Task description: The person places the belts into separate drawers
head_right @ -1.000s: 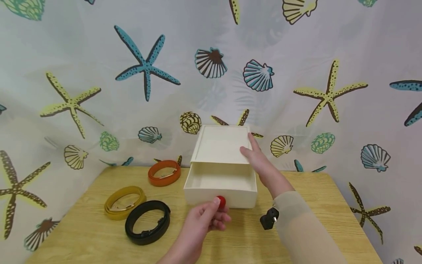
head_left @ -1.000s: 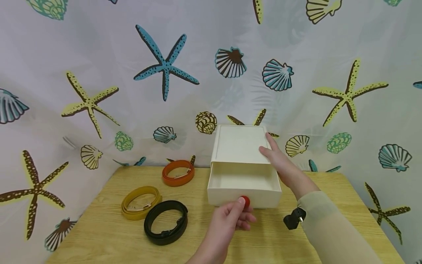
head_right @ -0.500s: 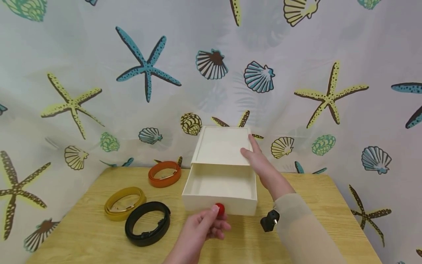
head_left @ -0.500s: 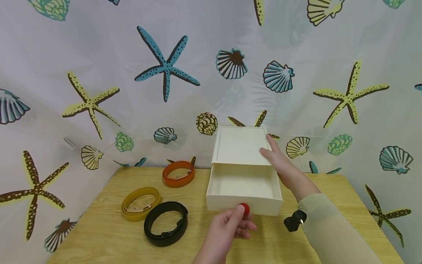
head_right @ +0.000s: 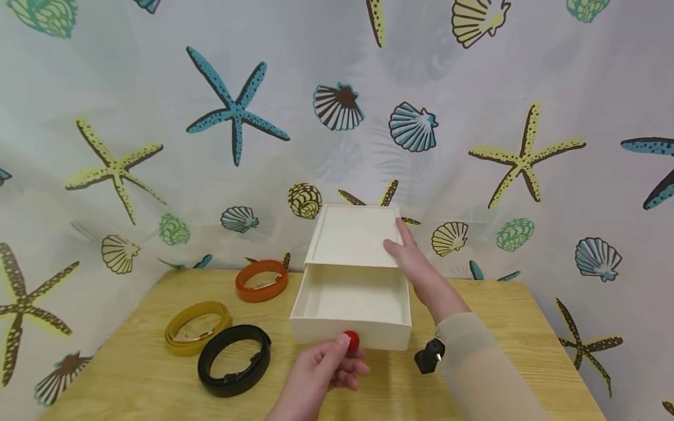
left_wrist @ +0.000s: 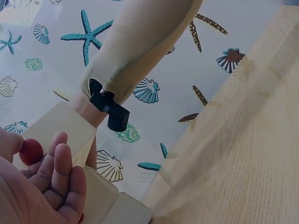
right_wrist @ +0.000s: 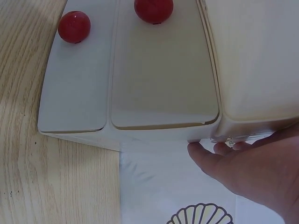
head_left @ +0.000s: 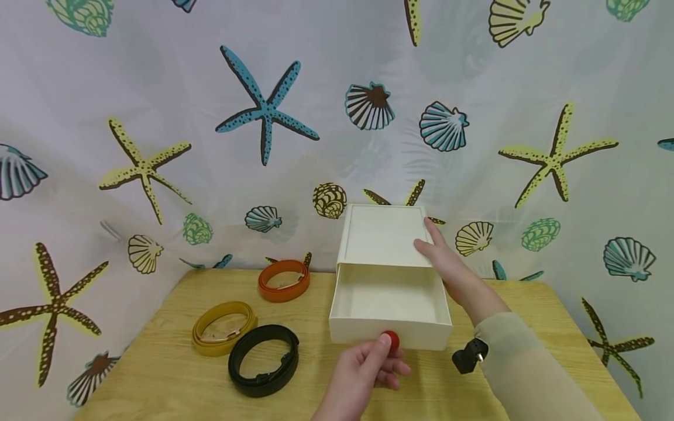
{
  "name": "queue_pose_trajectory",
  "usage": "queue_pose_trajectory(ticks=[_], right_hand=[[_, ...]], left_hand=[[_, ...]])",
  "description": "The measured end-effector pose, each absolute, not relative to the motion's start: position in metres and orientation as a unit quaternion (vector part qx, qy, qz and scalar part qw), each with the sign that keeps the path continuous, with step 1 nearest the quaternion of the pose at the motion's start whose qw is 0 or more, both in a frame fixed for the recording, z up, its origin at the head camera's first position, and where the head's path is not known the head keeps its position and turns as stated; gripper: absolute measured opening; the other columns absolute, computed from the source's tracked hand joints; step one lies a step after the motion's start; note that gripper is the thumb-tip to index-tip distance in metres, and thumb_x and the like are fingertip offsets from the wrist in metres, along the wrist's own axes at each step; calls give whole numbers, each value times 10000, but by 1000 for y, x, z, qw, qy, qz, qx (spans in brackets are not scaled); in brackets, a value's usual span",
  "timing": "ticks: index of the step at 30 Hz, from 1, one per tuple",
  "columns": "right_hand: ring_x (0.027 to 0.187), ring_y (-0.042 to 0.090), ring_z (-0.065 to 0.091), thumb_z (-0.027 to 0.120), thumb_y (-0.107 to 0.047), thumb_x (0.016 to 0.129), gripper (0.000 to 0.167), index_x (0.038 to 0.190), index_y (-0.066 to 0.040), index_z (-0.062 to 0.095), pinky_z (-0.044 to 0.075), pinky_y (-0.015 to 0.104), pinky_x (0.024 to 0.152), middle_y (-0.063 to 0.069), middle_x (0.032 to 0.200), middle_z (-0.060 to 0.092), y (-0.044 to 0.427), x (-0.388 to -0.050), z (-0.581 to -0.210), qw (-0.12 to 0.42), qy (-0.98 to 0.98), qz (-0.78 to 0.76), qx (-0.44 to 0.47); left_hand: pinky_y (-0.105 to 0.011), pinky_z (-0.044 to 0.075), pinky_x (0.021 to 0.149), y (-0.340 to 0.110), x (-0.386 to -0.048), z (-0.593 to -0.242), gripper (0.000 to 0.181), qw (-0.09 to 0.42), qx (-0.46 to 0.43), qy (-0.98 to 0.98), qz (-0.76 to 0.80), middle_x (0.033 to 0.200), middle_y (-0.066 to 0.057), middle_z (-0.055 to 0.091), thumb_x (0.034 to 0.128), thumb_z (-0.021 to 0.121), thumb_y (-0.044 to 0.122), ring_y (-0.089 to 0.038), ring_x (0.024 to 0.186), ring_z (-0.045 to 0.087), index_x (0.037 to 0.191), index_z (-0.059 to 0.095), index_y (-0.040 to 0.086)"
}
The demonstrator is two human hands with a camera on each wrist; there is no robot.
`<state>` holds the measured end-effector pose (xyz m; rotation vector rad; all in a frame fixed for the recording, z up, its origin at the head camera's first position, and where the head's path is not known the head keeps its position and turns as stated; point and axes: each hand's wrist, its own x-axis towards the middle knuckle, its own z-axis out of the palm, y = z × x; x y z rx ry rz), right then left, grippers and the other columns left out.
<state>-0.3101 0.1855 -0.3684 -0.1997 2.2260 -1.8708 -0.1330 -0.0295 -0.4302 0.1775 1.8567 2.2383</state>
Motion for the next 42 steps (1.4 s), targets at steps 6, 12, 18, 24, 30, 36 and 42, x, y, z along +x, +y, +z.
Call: queue_pose_trajectory(ticks=[6, 12, 18, 24, 30, 36, 42], right_hand=[[1676, 418, -29, 421, -415, 1191, 779, 1753, -428, -118, 189, 702, 1285, 50, 1831, -201, 186, -309, -369, 112, 757, -640, -72], [1674, 427, 2, 423, -424, 1189, 784, 1756, -417, -118, 225, 703, 1275, 54, 1831, -197, 186, -309, -369, 114, 755, -641, -72], [1675, 425, 1, 425, -421, 1189, 784, 1756, -417, -117, 225, 701, 1277, 53, 1831, -198, 185, -308, -368, 113, 755, -642, -70], [1676, 422, -21, 425, -423, 1189, 782, 1753, -430, -116, 205, 704, 1281, 44, 1829, -210, 185, -308, -368, 114, 755, -642, -68], [1677, 420, -31, 425, -422, 1189, 780, 1757, -420, -110, 185, 708, 1284, 41, 1830, -206, 185, -308, -368, 112, 757, -640, -68], [1672, 430, 15, 421, -421, 1189, 776, 1756, -424, -109, 215, 700, 1279, 60, 1833, -189, 185, -309, -368, 114, 756, -641, -65], [1670, 438, 30, 417, -417, 1190, 773, 1756, -427, -109, 217, 697, 1280, 70, 1833, -186, 185, -309, -368, 114, 756, -641, -64]], left_hand=[[-299, 615, 768, -30, -131, -432, 494, 110, 66, 640, 757, 947, -139, 813, 1160, 590, 416, -160, 709, 705, 1117, 761, -45], [-299, 622, 766, -30, -130, -435, 494, 116, 61, 635, 761, 951, -136, 813, 1158, 595, 420, -157, 712, 707, 1127, 761, -44], [-299, 620, 775, -32, -131, -435, 501, 124, 67, 636, 759, 964, -134, 815, 1157, 594, 425, -155, 725, 708, 1135, 760, -48], [-302, 620, 787, -35, -133, -436, 527, 135, 75, 641, 752, 994, -137, 815, 1163, 572, 446, -166, 754, 715, 1166, 758, -48], [-324, 629, 808, -37, -135, -439, 532, 142, 80, 644, 747, 1018, -141, 815, 1168, 557, 452, -181, 778, 725, 1189, 758, -40], [-349, 640, 831, -40, -135, -438, 541, 141, 85, 648, 744, 1032, -153, 815, 1173, 541, 457, -181, 788, 730, 1213, 757, -37], [-339, 639, 826, -42, -136, -438, 548, 135, 88, 649, 744, 1031, -161, 816, 1180, 527, 448, -172, 780, 731, 1228, 757, -47]])
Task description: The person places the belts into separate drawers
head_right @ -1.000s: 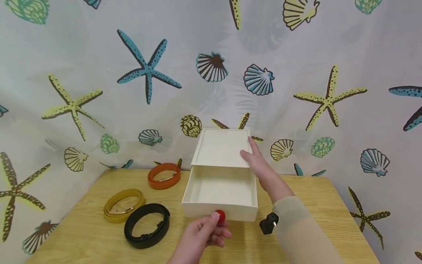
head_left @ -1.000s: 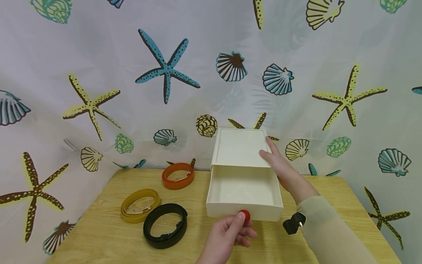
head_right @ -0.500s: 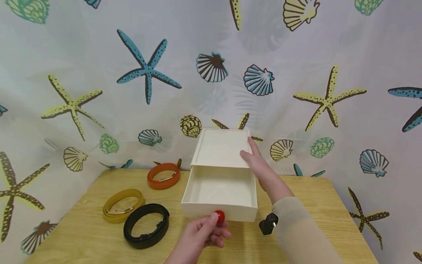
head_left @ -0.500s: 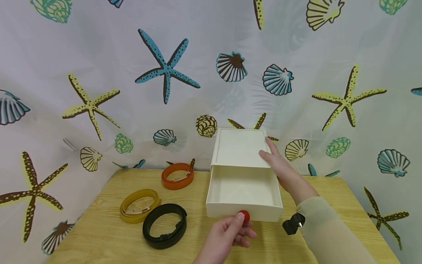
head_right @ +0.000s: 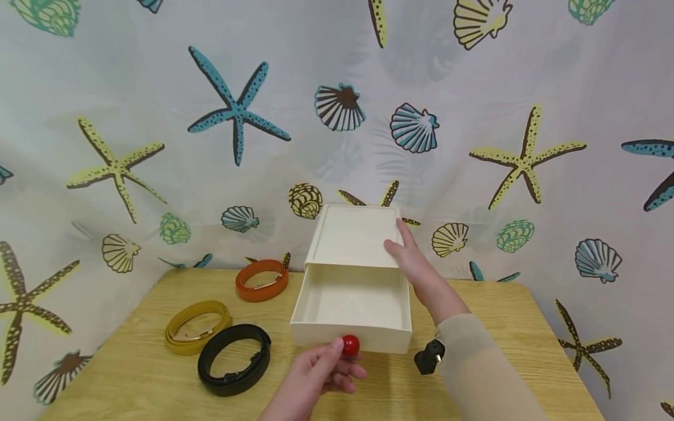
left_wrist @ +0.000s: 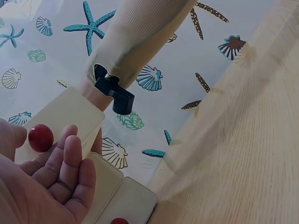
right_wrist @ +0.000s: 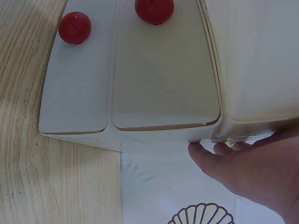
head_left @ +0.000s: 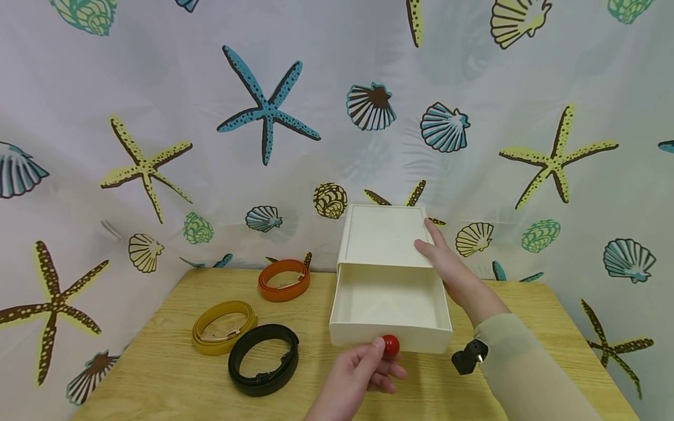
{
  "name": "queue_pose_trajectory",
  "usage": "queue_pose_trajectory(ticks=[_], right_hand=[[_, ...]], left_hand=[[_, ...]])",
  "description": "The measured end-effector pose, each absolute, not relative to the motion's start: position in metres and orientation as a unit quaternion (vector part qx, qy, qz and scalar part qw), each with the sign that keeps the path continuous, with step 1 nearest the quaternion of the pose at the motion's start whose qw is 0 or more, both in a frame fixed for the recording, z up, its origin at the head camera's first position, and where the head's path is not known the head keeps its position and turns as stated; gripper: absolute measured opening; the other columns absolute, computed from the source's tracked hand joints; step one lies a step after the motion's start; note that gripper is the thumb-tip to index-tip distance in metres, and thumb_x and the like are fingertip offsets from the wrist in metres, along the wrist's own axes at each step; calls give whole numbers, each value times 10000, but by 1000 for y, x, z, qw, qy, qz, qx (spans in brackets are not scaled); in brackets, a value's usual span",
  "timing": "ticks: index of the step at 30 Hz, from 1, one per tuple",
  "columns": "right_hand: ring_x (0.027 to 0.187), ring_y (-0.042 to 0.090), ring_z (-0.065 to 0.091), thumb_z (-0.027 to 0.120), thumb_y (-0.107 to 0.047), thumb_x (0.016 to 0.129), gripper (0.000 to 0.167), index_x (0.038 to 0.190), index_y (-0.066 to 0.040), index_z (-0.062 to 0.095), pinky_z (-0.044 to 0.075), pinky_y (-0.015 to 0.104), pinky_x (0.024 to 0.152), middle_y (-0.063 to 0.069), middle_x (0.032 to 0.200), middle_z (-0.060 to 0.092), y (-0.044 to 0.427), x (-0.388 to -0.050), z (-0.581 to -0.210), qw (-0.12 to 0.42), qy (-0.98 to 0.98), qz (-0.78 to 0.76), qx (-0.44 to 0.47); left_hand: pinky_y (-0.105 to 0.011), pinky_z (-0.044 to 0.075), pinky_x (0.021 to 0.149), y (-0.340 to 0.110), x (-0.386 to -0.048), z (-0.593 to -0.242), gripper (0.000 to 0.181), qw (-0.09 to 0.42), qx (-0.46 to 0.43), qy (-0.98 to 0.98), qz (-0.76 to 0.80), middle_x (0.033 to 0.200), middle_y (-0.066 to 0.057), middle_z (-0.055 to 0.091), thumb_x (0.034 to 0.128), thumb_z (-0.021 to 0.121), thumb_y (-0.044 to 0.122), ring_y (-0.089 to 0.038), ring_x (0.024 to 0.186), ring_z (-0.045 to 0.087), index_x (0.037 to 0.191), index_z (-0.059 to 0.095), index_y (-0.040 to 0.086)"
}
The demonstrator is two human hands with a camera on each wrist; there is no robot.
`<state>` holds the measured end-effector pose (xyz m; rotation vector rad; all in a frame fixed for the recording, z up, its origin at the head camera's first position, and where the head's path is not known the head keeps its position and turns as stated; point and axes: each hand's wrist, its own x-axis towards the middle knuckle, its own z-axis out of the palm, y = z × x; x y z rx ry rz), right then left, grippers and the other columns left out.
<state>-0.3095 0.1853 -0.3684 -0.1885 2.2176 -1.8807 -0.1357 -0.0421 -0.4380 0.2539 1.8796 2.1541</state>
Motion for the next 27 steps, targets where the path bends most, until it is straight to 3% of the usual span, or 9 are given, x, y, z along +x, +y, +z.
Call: queue_pose_trajectory(ticks=[27], right_hand=[[1677, 427, -45, 425, -448, 1185, 773, 1753, -447, -99, 139, 714, 1289, 41, 1830, -204, 185, -308, -369, 115, 760, -637, -65]], left_hand=[[-355, 625, 854, -69, -138, -443, 601, 123, 71, 673, 726, 1055, -142, 815, 1186, 490, 476, -218, 851, 756, 1258, 736, -67]])
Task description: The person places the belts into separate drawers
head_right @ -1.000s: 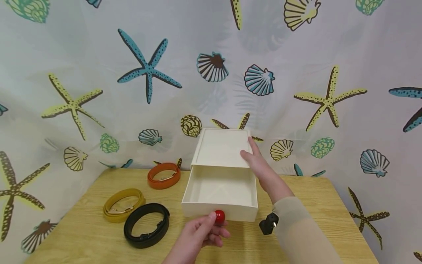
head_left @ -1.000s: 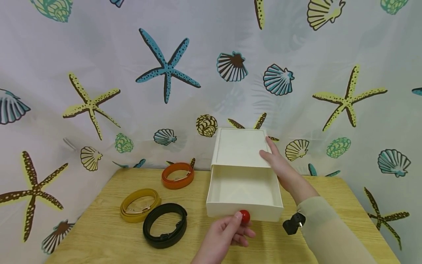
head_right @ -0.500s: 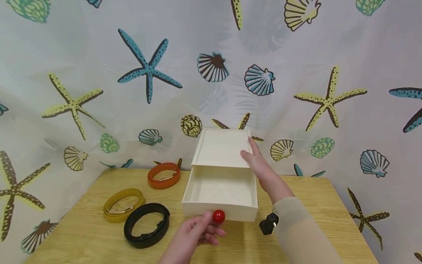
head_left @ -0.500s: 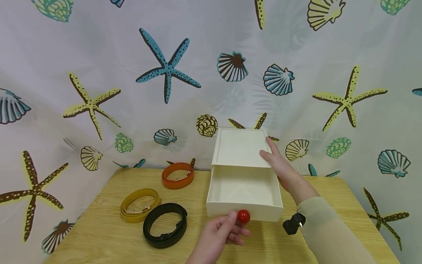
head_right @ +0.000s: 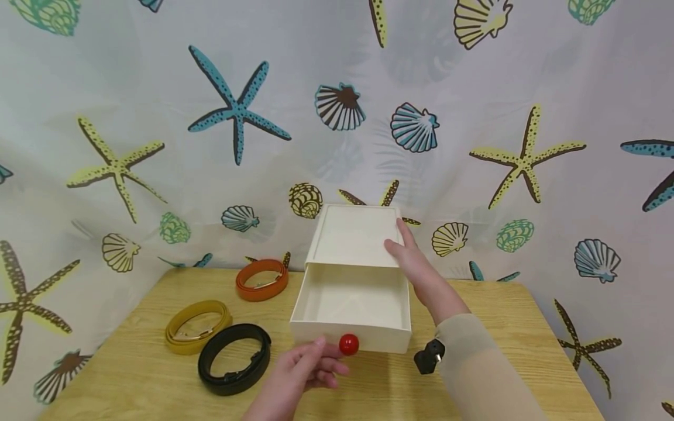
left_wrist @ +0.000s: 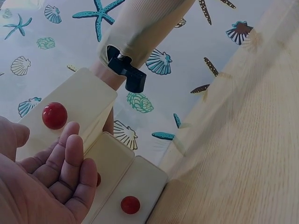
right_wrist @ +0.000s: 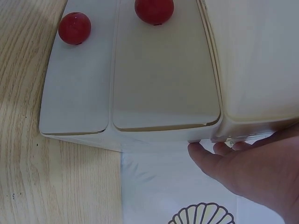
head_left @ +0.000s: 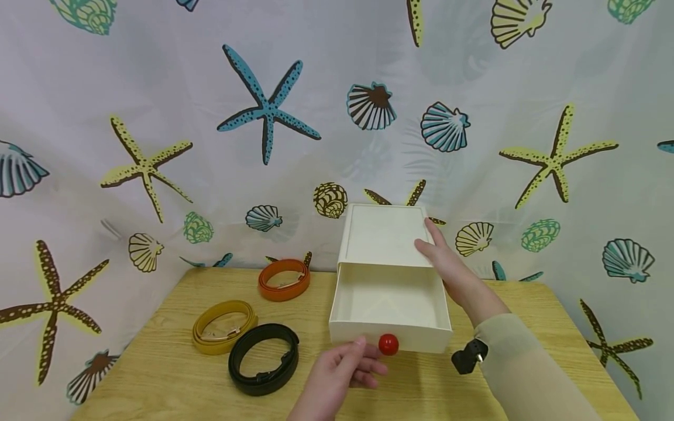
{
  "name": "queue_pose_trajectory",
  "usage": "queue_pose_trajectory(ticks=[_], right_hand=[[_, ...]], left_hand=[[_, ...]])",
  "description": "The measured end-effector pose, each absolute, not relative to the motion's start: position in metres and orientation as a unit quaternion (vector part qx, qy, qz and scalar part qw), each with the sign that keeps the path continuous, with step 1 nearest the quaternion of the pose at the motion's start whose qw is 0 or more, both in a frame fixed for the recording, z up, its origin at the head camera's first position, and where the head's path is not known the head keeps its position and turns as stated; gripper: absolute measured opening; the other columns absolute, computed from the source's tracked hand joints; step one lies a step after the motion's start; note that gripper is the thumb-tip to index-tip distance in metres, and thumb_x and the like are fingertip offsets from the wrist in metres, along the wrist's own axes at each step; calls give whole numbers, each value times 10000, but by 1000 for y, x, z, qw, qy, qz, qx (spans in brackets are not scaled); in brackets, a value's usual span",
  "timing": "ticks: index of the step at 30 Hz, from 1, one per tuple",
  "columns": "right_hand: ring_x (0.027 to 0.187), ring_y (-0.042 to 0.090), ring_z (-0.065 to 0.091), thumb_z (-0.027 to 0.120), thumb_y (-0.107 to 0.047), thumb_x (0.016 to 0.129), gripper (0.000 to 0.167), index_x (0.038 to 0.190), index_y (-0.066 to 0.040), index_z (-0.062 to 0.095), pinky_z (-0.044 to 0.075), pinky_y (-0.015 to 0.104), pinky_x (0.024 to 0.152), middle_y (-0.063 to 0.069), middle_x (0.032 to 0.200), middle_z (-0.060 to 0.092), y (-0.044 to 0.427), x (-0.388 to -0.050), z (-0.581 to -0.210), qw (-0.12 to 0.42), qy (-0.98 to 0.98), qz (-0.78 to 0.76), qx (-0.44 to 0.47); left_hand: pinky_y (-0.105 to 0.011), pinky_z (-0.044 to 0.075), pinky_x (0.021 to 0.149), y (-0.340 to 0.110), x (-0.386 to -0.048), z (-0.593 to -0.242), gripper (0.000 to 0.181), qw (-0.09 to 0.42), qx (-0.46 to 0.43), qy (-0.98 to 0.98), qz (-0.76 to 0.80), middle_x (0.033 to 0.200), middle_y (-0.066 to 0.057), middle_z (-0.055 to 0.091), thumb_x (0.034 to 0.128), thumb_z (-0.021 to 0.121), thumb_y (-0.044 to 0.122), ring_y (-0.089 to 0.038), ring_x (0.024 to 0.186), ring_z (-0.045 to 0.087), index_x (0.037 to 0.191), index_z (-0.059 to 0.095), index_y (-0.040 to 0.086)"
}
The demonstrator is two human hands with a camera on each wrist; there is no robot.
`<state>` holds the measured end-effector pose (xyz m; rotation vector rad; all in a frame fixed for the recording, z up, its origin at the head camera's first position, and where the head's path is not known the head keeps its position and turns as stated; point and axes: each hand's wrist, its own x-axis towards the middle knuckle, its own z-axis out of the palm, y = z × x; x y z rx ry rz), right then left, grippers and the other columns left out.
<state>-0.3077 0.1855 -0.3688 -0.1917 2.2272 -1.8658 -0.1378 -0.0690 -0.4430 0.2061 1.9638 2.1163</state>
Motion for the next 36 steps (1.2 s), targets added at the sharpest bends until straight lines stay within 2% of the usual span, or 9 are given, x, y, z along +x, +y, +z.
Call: queue_pose_trajectory(ticks=[8, 16, 26, 36], right_hand=[[1676, 430, -11, 425, -442, 1185, 774, 1755, -442, -98, 176, 702, 1288, 51, 1832, -194, 186, -308, -368, 116, 758, -638, -63], [1678, 417, -19, 408, -426, 1192, 763, 1756, -428, -106, 193, 690, 1287, 46, 1831, -198, 186, -307, -368, 117, 757, -639, -69], [1679, 404, -95, 406, -417, 1195, 764, 1760, -405, -108, 94, 701, 1302, 35, 1827, -217, 186, -307, -367, 115, 762, -634, -70], [1678, 404, -103, 409, -418, 1195, 768, 1759, -407, -112, 91, 700, 1303, 32, 1826, -221, 186, -307, -367, 115, 761, -634, -71]], left_hand=[[-343, 624, 860, -75, -136, -439, 594, 119, 59, 673, 728, 1046, -117, 816, 1162, 529, 512, -199, 850, 752, 1230, 756, -32], [-375, 627, 874, -84, -135, -440, 585, 122, 56, 672, 729, 1058, -121, 812, 1175, 517, 485, -213, 859, 751, 1251, 746, -48], [-366, 625, 854, -96, -134, -437, 615, 114, 25, 670, 733, 1062, -109, 819, 1145, 560, 538, -196, 857, 741, 1233, 760, -36], [-357, 626, 852, -114, -133, -441, 624, 105, -7, 681, 725, 1072, -90, 813, 1135, 565, 565, -210, 891, 742, 1242, 756, -19]])
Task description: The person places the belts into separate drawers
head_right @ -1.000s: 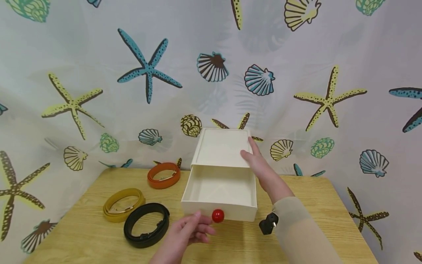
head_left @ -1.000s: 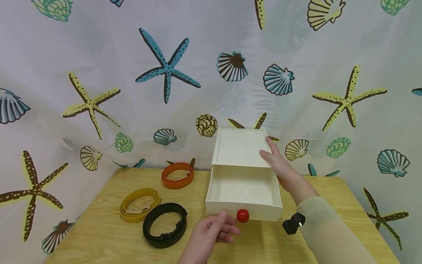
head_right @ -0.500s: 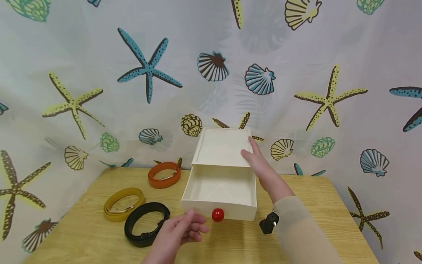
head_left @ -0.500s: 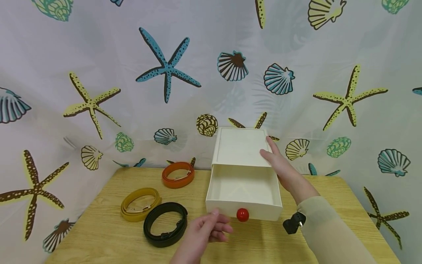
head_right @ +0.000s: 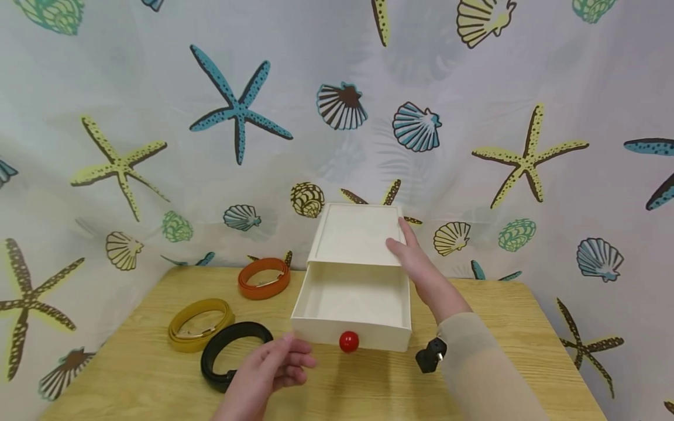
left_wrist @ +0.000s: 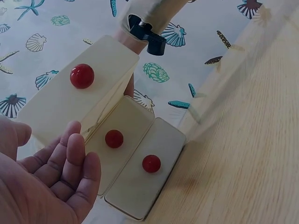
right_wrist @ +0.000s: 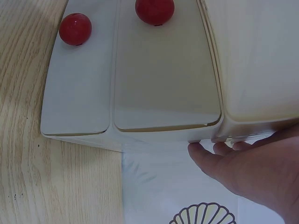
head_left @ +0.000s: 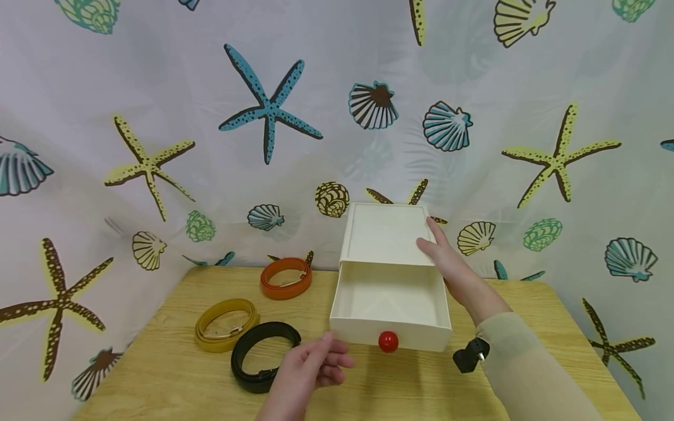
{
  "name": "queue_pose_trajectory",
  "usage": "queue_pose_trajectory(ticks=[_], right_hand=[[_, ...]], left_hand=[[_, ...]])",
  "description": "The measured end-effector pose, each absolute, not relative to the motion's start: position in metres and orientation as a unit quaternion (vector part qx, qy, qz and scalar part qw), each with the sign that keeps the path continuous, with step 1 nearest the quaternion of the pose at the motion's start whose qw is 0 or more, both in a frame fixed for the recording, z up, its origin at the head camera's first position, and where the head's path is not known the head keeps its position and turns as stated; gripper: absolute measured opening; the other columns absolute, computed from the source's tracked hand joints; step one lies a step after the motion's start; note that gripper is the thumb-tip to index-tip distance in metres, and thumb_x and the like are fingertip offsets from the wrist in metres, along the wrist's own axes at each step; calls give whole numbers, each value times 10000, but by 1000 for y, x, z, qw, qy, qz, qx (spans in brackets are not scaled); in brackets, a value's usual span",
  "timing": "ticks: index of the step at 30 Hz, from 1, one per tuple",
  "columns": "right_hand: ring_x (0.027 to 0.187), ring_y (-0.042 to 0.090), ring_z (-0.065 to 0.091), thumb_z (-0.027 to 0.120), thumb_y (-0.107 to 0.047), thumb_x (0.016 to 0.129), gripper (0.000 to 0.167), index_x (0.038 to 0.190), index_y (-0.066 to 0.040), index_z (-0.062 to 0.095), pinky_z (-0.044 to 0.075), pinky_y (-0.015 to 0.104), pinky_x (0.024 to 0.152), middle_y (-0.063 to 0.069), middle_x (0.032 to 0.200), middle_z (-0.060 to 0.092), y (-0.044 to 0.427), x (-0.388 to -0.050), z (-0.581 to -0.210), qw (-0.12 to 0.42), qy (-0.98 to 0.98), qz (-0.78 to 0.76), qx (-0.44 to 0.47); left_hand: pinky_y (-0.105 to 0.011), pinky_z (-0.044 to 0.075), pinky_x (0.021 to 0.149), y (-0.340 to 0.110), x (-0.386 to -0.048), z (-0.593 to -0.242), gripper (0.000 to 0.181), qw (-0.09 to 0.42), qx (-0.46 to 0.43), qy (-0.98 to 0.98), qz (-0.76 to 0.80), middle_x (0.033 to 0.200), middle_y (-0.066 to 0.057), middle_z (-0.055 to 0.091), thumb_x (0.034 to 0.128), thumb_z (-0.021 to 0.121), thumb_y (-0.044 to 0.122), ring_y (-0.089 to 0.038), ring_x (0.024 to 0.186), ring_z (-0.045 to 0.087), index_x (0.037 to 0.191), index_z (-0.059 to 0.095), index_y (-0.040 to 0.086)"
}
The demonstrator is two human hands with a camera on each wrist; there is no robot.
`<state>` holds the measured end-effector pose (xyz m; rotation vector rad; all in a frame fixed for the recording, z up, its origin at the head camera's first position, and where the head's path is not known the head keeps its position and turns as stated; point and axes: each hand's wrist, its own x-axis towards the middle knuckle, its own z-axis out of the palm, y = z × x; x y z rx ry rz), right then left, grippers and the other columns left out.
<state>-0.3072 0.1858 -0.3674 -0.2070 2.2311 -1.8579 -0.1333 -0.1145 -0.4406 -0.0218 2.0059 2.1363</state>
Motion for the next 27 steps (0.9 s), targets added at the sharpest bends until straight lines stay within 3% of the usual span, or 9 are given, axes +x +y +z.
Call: queue_pose_trajectory(ticks=[7, 14, 27], right_hand=[[1678, 413, -85, 414, -423, 1194, 778, 1756, -408, -123, 130, 697, 1300, 48, 1826, -222, 185, -309, -367, 118, 758, -638, -71], [1676, 414, -111, 413, -430, 1193, 773, 1754, -422, -118, 90, 712, 1298, 40, 1825, -225, 186, -308, -368, 117, 761, -635, -70], [1676, 411, -114, 419, -441, 1190, 771, 1753, -438, -108, 67, 715, 1297, 28, 1827, -221, 186, -308, -367, 116, 760, -636, -70]], left_hand=[[-358, 620, 862, -127, -133, -440, 657, 91, -16, 691, 717, 1080, -89, 804, 1125, 562, 591, -223, 909, 736, 1273, 736, -25], [-358, 619, 868, -139, -135, -441, 686, 72, -18, 719, 691, 1093, -92, 802, 1124, 525, 623, -260, 935, 739, 1284, 735, -10], [-396, 623, 913, -152, -146, -437, 478, 0, -27, 783, 621, 1102, -65, 782, 1155, 574, 472, -229, 916, 713, 1274, 717, 31]])
